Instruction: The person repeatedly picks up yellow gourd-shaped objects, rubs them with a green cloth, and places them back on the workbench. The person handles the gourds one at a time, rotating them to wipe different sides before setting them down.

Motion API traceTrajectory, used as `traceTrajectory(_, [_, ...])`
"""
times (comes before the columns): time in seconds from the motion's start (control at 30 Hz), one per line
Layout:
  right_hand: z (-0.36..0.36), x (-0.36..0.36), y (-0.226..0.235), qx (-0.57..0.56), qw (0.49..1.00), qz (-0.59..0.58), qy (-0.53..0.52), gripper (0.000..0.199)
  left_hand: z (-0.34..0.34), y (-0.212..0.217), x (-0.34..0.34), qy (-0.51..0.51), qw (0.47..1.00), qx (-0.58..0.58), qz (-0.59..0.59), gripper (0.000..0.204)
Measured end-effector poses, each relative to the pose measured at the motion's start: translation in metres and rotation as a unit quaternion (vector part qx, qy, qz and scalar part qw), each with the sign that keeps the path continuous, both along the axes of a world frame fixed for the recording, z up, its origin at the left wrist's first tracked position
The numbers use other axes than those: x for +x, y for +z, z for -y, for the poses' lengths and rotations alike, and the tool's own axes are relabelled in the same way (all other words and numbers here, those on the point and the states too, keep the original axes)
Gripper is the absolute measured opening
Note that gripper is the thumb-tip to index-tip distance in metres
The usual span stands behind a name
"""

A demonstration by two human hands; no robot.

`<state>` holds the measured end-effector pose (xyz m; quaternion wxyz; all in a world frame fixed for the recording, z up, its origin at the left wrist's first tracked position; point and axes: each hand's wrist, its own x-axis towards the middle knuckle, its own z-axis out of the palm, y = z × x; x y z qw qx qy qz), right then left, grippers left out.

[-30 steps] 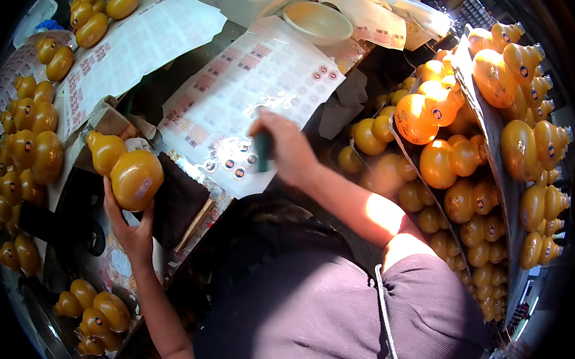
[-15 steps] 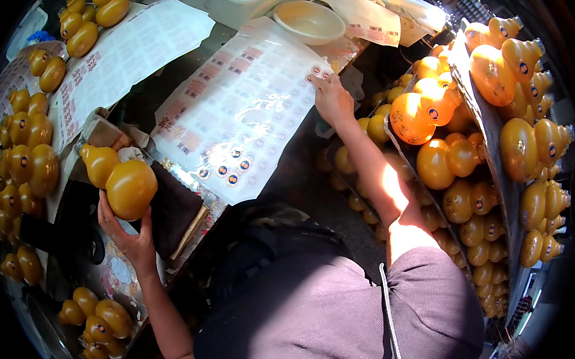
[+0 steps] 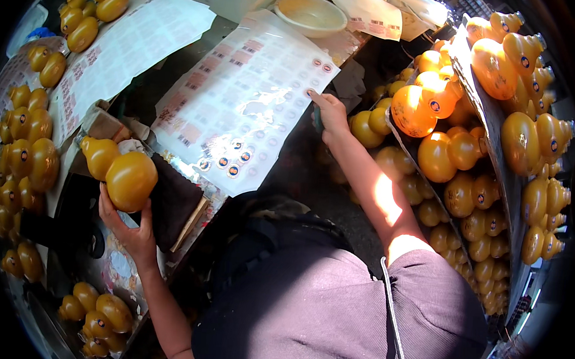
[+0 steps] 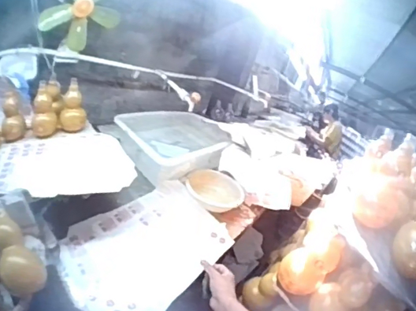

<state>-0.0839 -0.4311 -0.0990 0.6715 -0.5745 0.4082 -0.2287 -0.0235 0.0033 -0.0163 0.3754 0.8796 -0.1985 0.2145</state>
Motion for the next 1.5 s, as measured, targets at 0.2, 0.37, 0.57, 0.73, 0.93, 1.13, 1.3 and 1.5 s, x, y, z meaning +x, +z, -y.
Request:
traceTrajectory(0.2, [-0.014, -0.014, 0.005, 0.112, 0.993, 0.031, -0.009, 0.029, -0.010, -0.011, 0.008, -0.015, 1.000, -0.011, 0.022, 0.087])
traceTrajectory(0.37, [0.001, -0.019, 0.001, -0.095, 0.987, 0.109, -0.072, 0.013, -0.004, 0.004, 0.008, -0.015, 0.998, -0.061, -0.028, 0.089])
traceTrajectory(0.57, [-0.082, 0.055, 0.132, -0.224, 0.928, 0.038, 0.296, 0.016, -0.009, 0.005, 0.007, -0.029, 0.996, -0.063, -0.063, 0.090])
traceTrajectory(0.73, [-0.161, 0.133, 0.201, -0.353, 0.694, 0.077, 0.623, 0.021, -0.013, 0.015, 0.007, -0.026, 0.996, -0.020, -0.079, 0.091])
traceTrajectory(0.93, [-0.255, 0.211, 0.237, -0.449, 0.412, 0.122, 0.784, 0.017, -0.016, 0.015, 0.010, -0.036, 0.994, -0.042, -0.096, 0.089])
traceTrajectory(1.13, [-0.300, 0.250, 0.229, -0.454, 0.291, 0.075, 0.839, 0.022, -0.020, 0.015, 0.011, -0.044, 0.990, -0.047, -0.122, 0.089])
traceTrajectory(1.3, [-0.275, 0.248, 0.198, -0.415, 0.583, 0.115, 0.689, 0.033, -0.024, 0.007, 0.032, -0.046, 0.889, -0.387, -0.240, 0.073])
traceTrajectory(1.5, [-0.252, 0.184, 0.143, -0.171, 0.754, 0.034, 0.634, 0.053, -0.017, 0.027, 0.072, -0.050, 0.812, -0.475, -0.336, 0.046])
